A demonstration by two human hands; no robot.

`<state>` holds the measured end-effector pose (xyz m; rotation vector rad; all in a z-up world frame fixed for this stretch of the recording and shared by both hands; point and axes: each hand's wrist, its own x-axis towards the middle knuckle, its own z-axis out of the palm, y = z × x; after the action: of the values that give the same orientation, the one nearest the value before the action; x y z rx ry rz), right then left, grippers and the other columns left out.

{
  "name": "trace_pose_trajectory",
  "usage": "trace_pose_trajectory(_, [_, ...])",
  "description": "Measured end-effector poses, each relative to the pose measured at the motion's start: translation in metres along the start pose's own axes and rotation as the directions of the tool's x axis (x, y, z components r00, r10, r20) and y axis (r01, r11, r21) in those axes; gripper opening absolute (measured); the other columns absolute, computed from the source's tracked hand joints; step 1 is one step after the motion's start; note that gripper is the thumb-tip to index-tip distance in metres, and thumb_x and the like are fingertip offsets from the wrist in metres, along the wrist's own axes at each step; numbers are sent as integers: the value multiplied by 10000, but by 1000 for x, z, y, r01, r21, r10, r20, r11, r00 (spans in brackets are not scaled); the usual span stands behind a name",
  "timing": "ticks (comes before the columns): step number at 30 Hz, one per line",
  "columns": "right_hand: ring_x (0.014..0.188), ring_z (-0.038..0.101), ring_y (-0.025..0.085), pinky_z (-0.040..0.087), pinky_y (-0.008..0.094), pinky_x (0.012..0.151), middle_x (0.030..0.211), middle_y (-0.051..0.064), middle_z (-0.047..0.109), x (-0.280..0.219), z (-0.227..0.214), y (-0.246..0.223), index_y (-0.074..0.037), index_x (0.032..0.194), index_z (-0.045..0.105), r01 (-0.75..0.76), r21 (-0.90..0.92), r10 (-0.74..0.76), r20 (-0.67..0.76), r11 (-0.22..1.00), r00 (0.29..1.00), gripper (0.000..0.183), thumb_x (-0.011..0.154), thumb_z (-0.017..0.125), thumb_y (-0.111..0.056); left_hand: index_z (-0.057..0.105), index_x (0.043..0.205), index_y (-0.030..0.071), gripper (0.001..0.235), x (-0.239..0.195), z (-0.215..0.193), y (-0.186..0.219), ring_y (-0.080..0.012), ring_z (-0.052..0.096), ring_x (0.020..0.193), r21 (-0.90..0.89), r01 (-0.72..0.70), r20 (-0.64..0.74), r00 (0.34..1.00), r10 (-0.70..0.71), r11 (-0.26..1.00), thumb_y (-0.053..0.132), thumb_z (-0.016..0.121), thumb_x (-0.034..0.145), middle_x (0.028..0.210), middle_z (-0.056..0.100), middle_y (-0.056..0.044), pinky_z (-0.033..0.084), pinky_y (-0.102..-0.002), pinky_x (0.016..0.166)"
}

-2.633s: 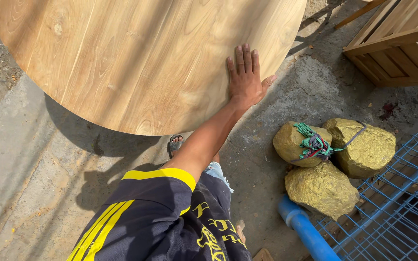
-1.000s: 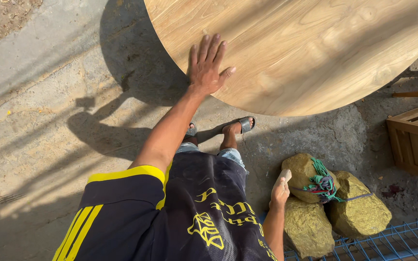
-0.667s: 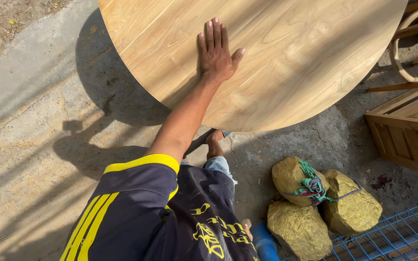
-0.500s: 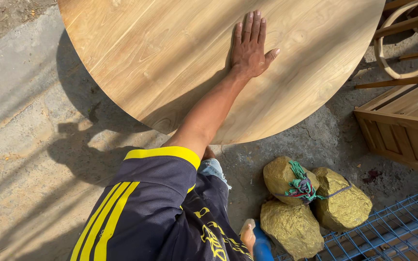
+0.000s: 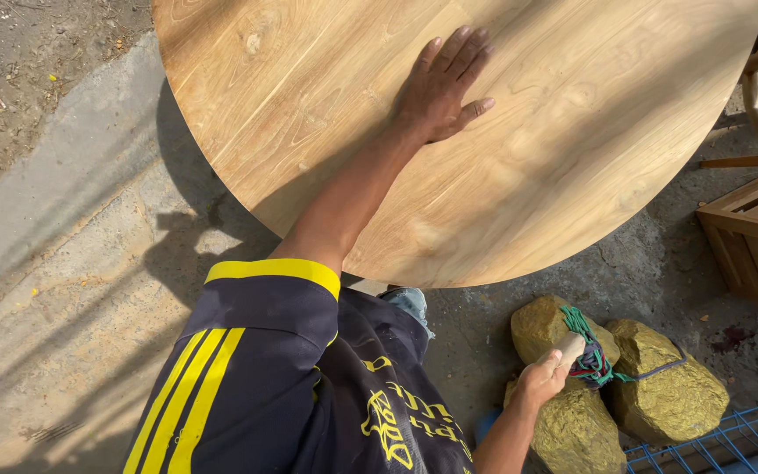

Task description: The person sands a large, round wooden tabletop using two pieces of sandpaper held in each hand. They move the sandpaper back and forth across the surface to smooth it.

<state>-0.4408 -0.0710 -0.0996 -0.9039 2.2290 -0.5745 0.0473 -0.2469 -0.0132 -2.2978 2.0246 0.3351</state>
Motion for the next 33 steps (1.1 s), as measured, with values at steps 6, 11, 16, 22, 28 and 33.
trace_pose_trajectory(6, [1196,460,426,374,429,994,1292,332,462,-108,58,-73,119,1341,398,507,75,-480,-227,859,847,470,1003,426,-205,196,1516,124,687,-49,14,-116,-266,102,1429,20,281,-183,944,-273,960,597,221,1018,1553,115,-73,153,-496,1146])
trace_pose_trajectory(11, [1428,267,387,206,435,1220,1500,273,241,-264,130,-197,109,1431,206,847,248,-833,-190,471,519,410,1057,255,-51,-31,1520,123,749,-115,5,-95,-282,-149,1427,-94,93,218,973,-71,991,593,12,939,1548,-155,-66,-48,-538,1160])
trace_pose_trajectory(16, [1392,256,369,71,597,1111,1530,158,275,-325,242,-211,-94,1486,301,792,-36,-775,184,609,604,514,993,445,-109,211,1515,278,623,-129,42,-133,-207,43,1460,-91,-230,-15,973,229,969,604,234,984,1583,64,29,51,-506,1159])
trace_pose_trajectory(22, [1452,46,312,-16,545,1125,1573,90,123,-361,318,-210,-87,1495,237,766,-453,-592,488,456,641,608,1001,287,-437,145,1543,219,672,-147,-2,-280,-261,25,1434,-2,109,-55,993,-109,994,635,229,1022,1556,34,-27,80,-545,1147])
trace_pose_trajectory(28, [1421,-50,270,-66,501,1127,1569,81,57,-258,354,-343,-60,1520,196,707,-463,-528,470,534,707,611,1026,281,-410,159,1544,204,740,-157,-5,-286,-288,30,1443,54,275,-6,961,-275,960,679,193,978,1564,20,-38,86,-569,1123])
trace_pose_trajectory(33, [1445,7,247,-62,517,1127,1575,56,110,-310,346,-309,-87,1521,224,723,-413,-588,421,554,690,514,1058,269,-303,101,1553,216,743,-155,-13,-288,-279,-7,1459,25,305,114,945,-306,952,679,195,980,1565,-33,-23,18,-566,1137])
